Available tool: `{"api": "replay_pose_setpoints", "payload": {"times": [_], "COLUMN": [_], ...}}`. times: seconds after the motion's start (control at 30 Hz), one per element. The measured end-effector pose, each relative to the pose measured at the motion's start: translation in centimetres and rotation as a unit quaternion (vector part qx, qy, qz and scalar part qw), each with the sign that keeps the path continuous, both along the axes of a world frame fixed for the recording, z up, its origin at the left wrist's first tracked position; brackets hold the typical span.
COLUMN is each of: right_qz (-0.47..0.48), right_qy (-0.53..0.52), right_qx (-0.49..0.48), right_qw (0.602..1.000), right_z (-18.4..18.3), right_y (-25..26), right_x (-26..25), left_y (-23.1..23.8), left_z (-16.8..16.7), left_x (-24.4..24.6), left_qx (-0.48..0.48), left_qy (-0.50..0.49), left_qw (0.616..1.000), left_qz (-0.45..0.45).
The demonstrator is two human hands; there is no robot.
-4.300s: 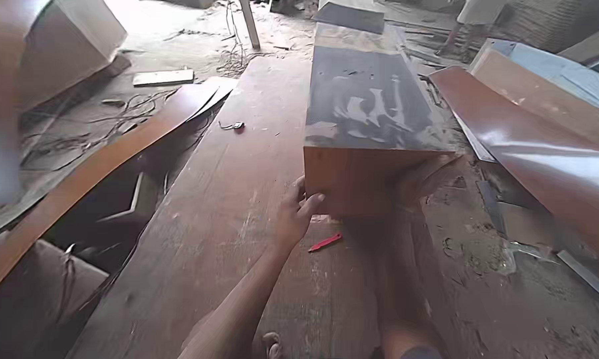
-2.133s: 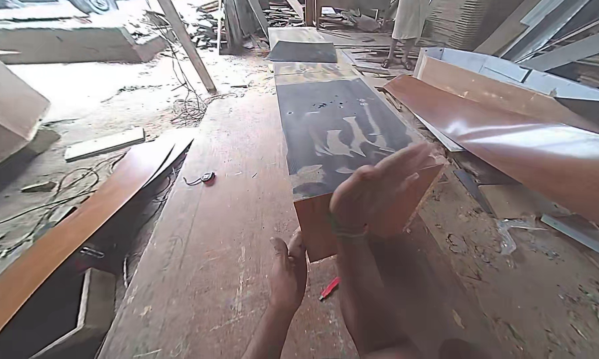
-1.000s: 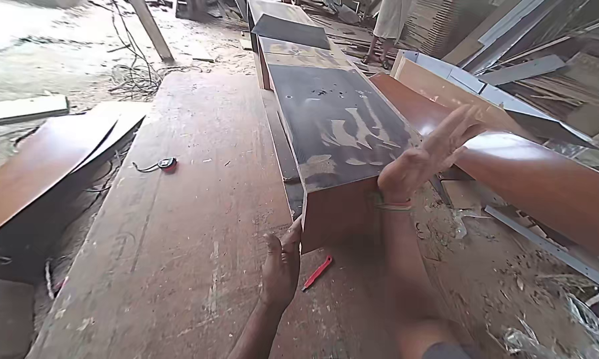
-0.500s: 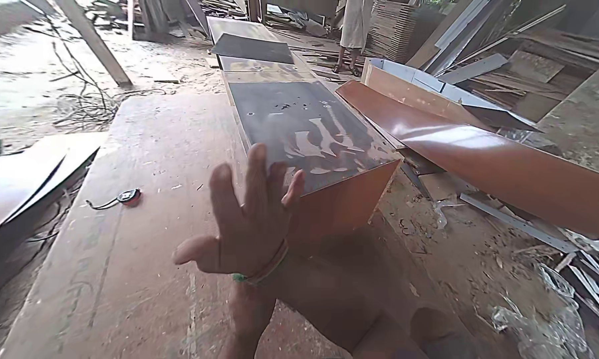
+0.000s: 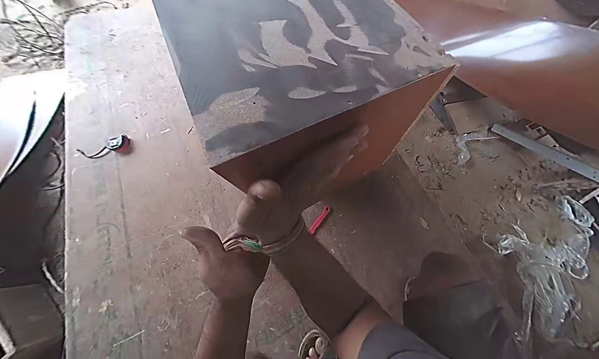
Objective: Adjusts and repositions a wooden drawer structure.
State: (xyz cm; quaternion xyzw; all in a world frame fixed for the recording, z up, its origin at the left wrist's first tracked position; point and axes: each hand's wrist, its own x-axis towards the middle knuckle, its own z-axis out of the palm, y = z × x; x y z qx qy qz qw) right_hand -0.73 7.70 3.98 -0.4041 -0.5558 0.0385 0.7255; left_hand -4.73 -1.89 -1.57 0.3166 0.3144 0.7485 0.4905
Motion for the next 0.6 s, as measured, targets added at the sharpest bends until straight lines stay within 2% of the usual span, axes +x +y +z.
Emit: {"api": "replay_pose_setpoints", "payload": {"times": [0.1,0.17,0.3,0.33,0.37,0.4,0.43,0.47,0.53,0.6], "right_qz": [0.009,-0.035,-0.084,-0.104,-0.130,-0.144,-0.142,-0.151,-0.190,-0.209], "right_qy": [0.076,0.029,-0.060,-0.089,-0.130,-0.156,-0.149,-0.130,-0.078,-0.021], "right_qx": [-0.066,-0.072,-0.148,-0.204,-0.297,-0.412,-0.517,-0.563,-0.534,-0.452], "right_qw": [0.995,0.996,0.984,0.969,0.937,0.886,0.831,0.802,0.820,0.867], "right_z": [-6.7,-13.0,-20.4,-22.8,-25.4,-27.4,-28.3,-29.0,-28.6,-24.3], "right_y": [-0.4,0.2,0.2,0.1,-0.1,-0.3,-0.4,-0.1,-0.3,1.5], "right_x": [0.3,0.9,3.4,4.1,4.9,5.9,7.3,8.7,11.8,14.3], "left_y": [0.5,0.6,0.6,0.7,0.8,0.8,0.7,0.8,0.9,0.9], "left_z": [-1.3,-1.9,-2.0,-2.0,-2.1,-2.2,-2.2,-1.9,-1.8,-2.1], "left_x": [-0.8,-0.9,-0.7,-0.7,-0.6,-0.4,-0.3,-0.3,-0.1,0.3], "left_qx": [-0.001,-0.004,-0.006,-0.005,-0.008,-0.015,-0.024,-0.030,-0.037,-0.038], "left_qy": [0.057,0.068,0.064,0.060,0.059,0.059,0.062,0.071,0.085,0.083], "left_qw": [0.996,0.996,0.997,0.998,0.998,0.998,0.997,0.997,0.996,0.996], "left_qz": [-0.062,-0.062,-0.036,-0.034,-0.031,-0.028,-0.025,-0.024,-0.014,0.013]}}
